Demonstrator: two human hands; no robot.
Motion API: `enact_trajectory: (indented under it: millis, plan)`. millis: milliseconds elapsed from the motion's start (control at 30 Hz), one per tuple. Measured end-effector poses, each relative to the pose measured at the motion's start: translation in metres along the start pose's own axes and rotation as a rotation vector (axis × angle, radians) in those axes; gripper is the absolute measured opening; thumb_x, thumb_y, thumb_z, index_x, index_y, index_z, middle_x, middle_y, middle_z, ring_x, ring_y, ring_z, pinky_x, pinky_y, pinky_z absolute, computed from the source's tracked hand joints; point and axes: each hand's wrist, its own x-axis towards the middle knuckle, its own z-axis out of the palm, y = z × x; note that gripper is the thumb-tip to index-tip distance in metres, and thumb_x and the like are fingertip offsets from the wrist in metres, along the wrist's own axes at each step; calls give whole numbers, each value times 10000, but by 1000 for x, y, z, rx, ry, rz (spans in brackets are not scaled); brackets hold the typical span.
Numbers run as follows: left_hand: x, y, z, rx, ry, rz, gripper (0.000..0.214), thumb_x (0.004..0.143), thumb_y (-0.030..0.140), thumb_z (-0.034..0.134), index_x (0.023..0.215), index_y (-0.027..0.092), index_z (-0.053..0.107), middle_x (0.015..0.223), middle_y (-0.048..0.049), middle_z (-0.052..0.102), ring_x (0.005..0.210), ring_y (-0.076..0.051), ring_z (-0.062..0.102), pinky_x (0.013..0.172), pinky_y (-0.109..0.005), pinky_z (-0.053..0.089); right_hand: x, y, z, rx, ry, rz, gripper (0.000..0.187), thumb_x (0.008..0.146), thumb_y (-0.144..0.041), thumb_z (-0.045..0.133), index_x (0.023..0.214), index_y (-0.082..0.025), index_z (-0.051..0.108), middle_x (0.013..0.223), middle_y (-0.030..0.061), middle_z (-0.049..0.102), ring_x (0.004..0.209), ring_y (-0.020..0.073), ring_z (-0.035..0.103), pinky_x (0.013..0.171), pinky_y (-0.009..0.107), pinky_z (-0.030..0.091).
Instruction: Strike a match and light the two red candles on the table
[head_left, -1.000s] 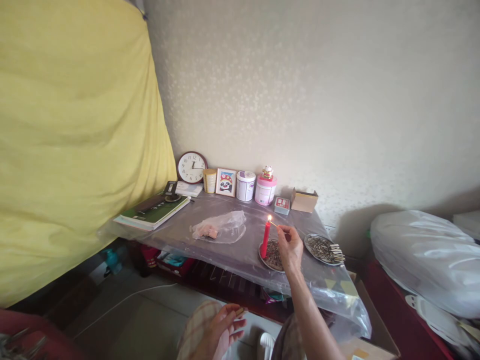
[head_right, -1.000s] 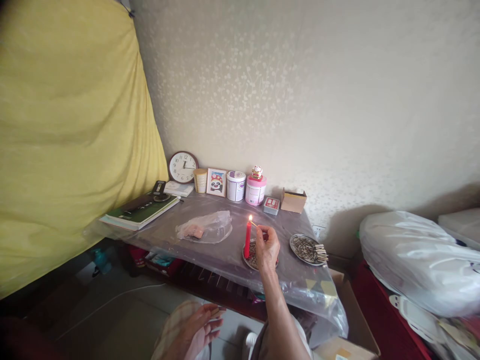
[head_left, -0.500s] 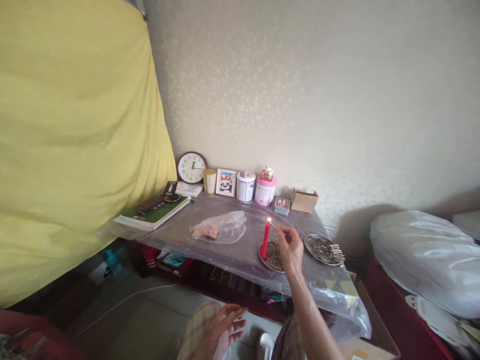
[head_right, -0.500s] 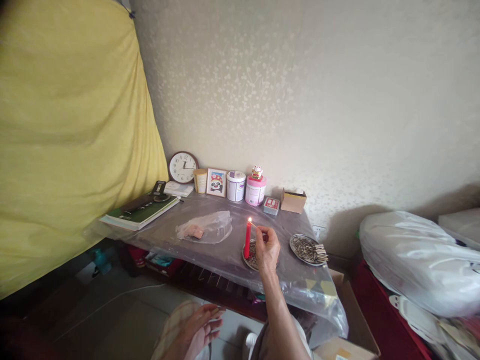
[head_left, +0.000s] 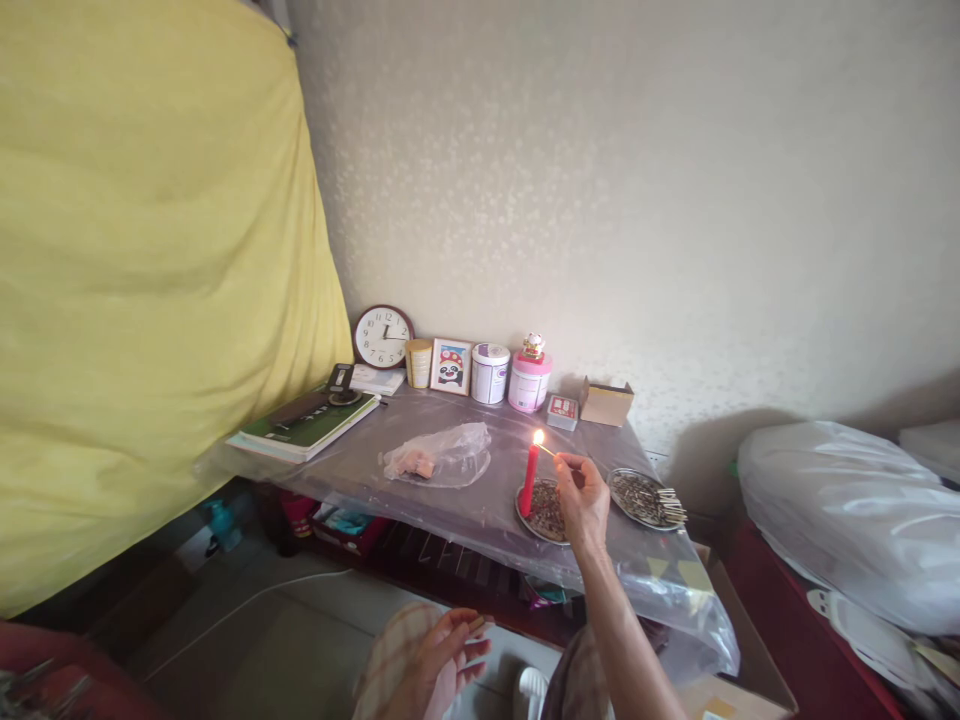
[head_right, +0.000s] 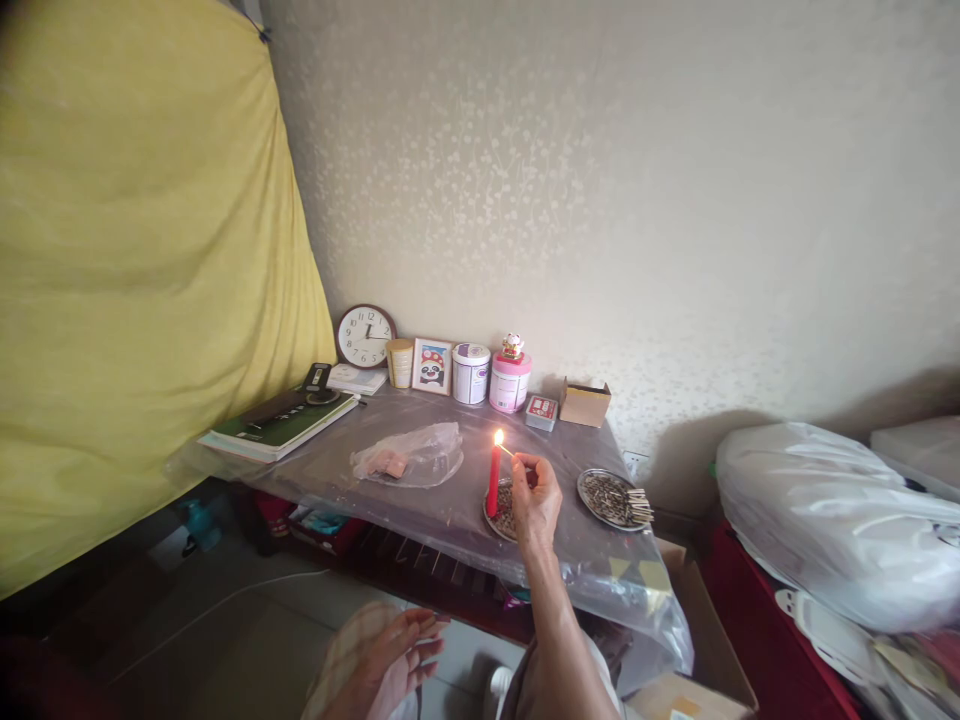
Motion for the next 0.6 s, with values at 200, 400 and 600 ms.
enact_trajectory:
  millis: [200,400,600]
  plan:
    - [-1,1,2,6,13,-1,377,575,421,921,834,211,747,932,-110,792,880,-274,698,810,-383,509,-2,-11,-7,19,13,7,396,761,-557,624,837,-176,701,632,22,646,589,184,560,563,292,434]
    - [-1,0,-3,-5,-2,8,359,624,421,898,855,199,736,975,-123,786,894,-272,704,820,-377,511,-1,-23,-23,50,35,23,413,745,-579,630,832,-177,675,619,-3,594,532,150,494,520,273,403]
    - [-7,5,1,30,-18,3,412,587,461,908,867,209,741,1000,-118,789,937,-285,696,864,-393,500,-1,-21,-48,54,90,23,399,737,-561,648,830,-174,681,558,-23,545,526,153,487,536,278,408]
